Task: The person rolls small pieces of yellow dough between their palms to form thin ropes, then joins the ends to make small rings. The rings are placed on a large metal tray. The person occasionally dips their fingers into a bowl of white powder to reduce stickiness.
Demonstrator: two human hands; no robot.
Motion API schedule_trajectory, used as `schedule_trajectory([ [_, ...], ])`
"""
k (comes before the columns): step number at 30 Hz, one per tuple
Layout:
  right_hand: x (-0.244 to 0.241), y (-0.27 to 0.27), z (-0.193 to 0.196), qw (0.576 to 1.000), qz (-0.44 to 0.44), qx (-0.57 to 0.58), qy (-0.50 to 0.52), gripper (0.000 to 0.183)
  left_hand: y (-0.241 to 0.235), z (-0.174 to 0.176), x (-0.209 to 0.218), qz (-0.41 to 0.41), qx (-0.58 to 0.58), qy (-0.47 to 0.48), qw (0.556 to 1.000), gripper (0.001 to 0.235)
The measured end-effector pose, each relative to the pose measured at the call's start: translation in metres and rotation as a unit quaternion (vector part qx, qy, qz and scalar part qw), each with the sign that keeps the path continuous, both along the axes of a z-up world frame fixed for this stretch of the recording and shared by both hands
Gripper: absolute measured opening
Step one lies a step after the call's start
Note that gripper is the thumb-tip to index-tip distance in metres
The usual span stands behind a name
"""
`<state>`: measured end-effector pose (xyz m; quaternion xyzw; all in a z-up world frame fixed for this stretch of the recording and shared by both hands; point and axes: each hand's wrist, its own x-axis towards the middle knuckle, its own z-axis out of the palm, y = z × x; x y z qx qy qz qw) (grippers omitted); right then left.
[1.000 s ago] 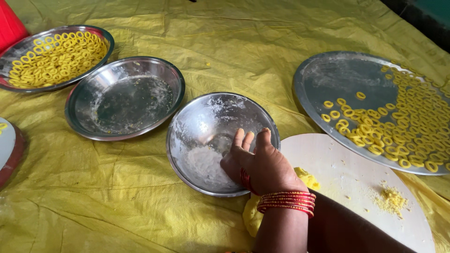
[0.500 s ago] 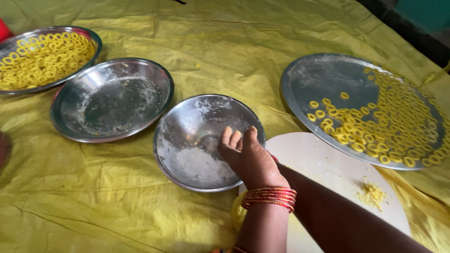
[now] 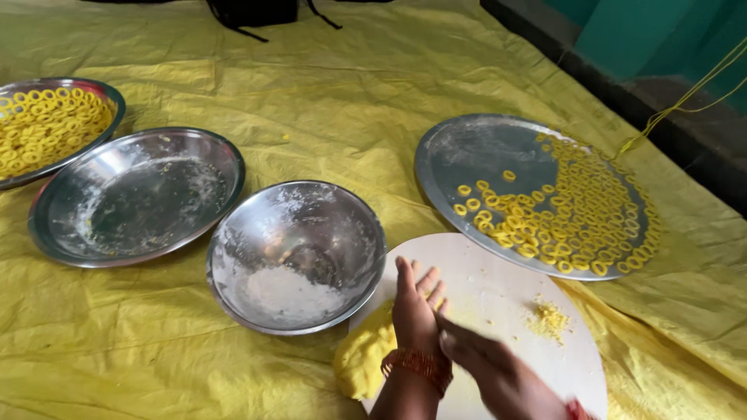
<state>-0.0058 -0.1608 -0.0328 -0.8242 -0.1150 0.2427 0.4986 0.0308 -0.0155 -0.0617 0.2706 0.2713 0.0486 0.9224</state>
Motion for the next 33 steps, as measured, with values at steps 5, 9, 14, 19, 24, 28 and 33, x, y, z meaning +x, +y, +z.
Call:
schedule_trajectory([
  [5,-0.059,-0.007,0.006,0.980,-0.168,0.084,0.061,0.054,-0.016,-0.007,-0.022,-0.078,-0.017,-0.060,0.995,0.096],
  [9,-0.059,0.007,-0.006,0.954,-0.266,0.129,0.054,0.057,-0.027,-0.014,-0.030,-0.068,-0.047,-0.051,0.995,0.091],
  [14,-0.049,0.024,-0.018,0.961,-0.193,0.182,0.083,0.070,-0.034,-0.025,-0.032,-0.078,0.013,0.058,0.995,0.078],
  [19,-0.024,0.015,-0.027,0.968,-0.063,0.238,0.042,0.084,-0.047,-0.040,-0.038,-0.149,0.129,-0.063,0.978,0.076],
  [24,0.010,0.004,-0.051,0.907,-0.208,0.306,0.201,0.086,-0.069,-0.069,-0.037,-0.159,0.097,-0.064,0.980,0.078],
  [28,0.026,-0.002,-0.054,0.917,-0.244,0.242,0.200,0.095,-0.089,-0.101,-0.037,-0.215,0.142,-0.065,0.964,0.080],
  [33,0.052,-0.010,-0.047,0.911,-0.258,0.233,0.222,0.099,-0.120,-0.121,-0.038,-0.216,0.090,-0.090,0.968,0.084],
])
